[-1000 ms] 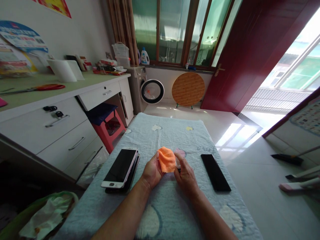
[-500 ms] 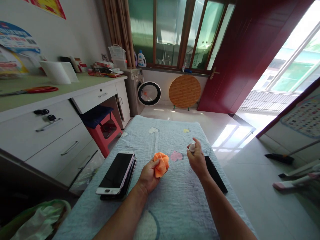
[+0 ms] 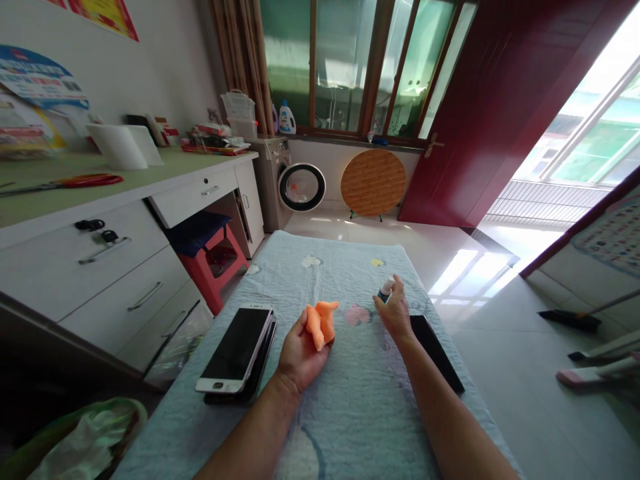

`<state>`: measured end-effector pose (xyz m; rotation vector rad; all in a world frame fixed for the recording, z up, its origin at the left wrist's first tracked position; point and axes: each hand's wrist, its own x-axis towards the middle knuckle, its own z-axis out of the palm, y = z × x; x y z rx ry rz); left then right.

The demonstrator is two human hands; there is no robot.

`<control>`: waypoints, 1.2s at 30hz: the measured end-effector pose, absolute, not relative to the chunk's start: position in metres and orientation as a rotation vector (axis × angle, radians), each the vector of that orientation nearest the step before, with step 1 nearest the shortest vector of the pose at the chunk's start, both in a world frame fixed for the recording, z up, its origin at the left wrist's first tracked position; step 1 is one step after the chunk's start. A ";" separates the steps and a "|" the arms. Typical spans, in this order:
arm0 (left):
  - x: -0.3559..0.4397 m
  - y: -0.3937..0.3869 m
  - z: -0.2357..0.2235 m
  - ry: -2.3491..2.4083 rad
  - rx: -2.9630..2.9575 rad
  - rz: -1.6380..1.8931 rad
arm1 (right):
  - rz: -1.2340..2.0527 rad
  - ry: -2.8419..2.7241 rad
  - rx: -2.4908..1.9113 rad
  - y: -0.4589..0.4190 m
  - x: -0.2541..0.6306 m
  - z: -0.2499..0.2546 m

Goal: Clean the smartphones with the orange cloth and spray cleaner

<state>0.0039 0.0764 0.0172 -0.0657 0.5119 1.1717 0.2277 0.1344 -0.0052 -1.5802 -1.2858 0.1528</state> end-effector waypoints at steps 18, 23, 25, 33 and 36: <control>0.002 0.078 0.013 0.589 0.019 1.155 | 0.385 -1.828 -1.770 0.127 0.157 0.001; -0.002 0.074 0.018 0.457 0.024 1.127 | 0.521 -1.750 -1.689 0.117 0.165 0.014; -0.003 0.072 0.020 0.409 0.052 1.124 | 0.620 -1.707 -1.656 0.110 0.171 0.022; 0.005 0.075 0.023 0.578 0.043 1.236 | 1.582 -0.757 -1.068 0.075 0.184 0.043; 0.006 0.076 0.019 0.635 0.161 1.230 | 1.451 -0.684 -1.094 0.072 0.186 0.039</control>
